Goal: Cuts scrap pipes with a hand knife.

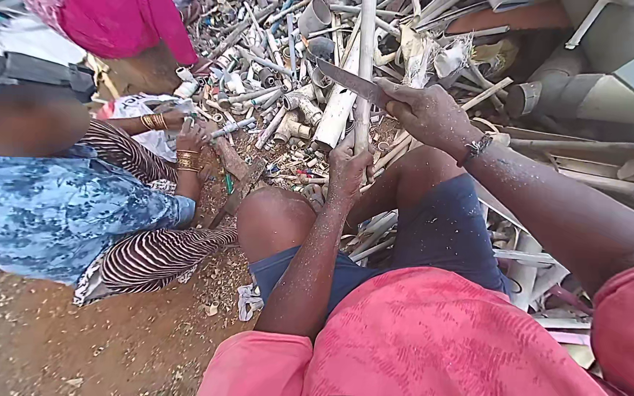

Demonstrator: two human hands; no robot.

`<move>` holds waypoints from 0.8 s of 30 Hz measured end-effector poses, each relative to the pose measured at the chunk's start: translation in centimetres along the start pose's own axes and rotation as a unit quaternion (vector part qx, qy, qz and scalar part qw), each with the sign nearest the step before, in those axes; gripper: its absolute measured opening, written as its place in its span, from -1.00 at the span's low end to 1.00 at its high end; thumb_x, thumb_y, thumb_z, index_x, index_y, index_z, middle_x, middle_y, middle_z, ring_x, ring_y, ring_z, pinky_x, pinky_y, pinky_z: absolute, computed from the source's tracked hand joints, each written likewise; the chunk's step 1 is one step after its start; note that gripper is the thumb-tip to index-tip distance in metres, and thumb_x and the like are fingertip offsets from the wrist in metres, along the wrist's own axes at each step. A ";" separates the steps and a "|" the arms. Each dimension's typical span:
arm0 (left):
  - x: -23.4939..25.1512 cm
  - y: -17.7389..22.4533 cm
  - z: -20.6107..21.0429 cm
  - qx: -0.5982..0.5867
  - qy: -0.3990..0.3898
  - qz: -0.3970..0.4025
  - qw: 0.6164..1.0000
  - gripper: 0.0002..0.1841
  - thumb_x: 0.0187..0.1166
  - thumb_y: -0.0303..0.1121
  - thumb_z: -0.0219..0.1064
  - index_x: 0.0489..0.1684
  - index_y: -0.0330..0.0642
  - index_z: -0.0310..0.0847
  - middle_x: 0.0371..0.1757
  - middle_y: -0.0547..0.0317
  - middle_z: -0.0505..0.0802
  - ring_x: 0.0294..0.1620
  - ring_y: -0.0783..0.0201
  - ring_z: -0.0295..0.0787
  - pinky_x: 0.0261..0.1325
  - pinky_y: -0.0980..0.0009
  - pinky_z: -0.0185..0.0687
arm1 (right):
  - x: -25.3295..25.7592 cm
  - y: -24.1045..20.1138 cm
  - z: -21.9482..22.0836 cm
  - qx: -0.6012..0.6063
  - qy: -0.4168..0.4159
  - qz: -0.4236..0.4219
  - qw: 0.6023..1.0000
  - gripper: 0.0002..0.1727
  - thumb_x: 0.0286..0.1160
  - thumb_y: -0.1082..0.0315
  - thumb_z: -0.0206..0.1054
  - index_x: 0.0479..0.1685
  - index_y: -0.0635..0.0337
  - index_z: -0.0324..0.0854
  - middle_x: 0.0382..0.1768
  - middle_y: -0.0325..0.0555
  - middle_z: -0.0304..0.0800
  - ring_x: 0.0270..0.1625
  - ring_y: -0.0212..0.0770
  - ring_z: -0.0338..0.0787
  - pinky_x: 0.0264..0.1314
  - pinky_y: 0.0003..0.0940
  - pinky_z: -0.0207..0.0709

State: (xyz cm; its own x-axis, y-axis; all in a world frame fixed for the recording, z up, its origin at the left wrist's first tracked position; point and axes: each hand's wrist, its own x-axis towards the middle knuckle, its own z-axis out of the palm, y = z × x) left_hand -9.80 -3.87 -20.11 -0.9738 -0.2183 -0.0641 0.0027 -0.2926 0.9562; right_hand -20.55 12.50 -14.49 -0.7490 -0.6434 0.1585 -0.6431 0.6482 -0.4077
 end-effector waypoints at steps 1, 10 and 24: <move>0.1 0.0 0.0 -0.004 -0.003 0.000 1.000 -0.59 0.38 -0.69 0.22 0.26 -0.41 0.55 -0.29 0.01 0.75 -0.74 0.36 0.53 -0.74 0.48 0.56 | 0.4 0.4 -0.1 0.007 0.017 -0.001 1.000 -0.46 0.85 0.09 -0.01 0.79 -0.36 0.36 -0.13 0.07 0.90 -0.16 0.12 0.86 -0.08 0.20 0.64; 0.1 0.2 0.3 0.000 -0.009 -0.027 1.000 -0.40 0.36 -0.72 0.23 0.52 -0.29 0.48 -0.21 -0.04 0.76 -0.67 0.28 0.58 -0.64 0.42 0.63 | -0.2 -0.1 0.0 0.030 -0.022 -0.003 0.999 -0.48 0.84 0.04 0.02 0.75 -0.43 0.40 -0.21 0.02 0.89 -0.21 0.09 0.84 -0.13 0.23 0.62; 0.0 1.0 0.2 0.037 0.002 -0.007 0.999 -0.33 0.32 -0.69 0.29 0.59 -0.44 0.42 -0.20 -0.04 0.79 -0.69 0.38 0.51 -0.68 0.48 0.48 | 1.1 -1.3 -1.0 0.032 -0.035 0.057 0.997 -0.47 0.84 0.02 -0.02 0.76 -0.45 0.37 0.00 0.19 0.88 0.07 0.31 0.84 0.14 0.39 0.58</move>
State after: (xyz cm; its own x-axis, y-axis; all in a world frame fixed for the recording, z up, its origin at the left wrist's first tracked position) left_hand -9.86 -3.93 -19.13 -0.9725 -0.2187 -0.0796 -0.0287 -0.2265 0.9736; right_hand -20.65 11.36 -12.91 -0.8017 -0.5960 0.0459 -0.5420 0.6924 -0.4762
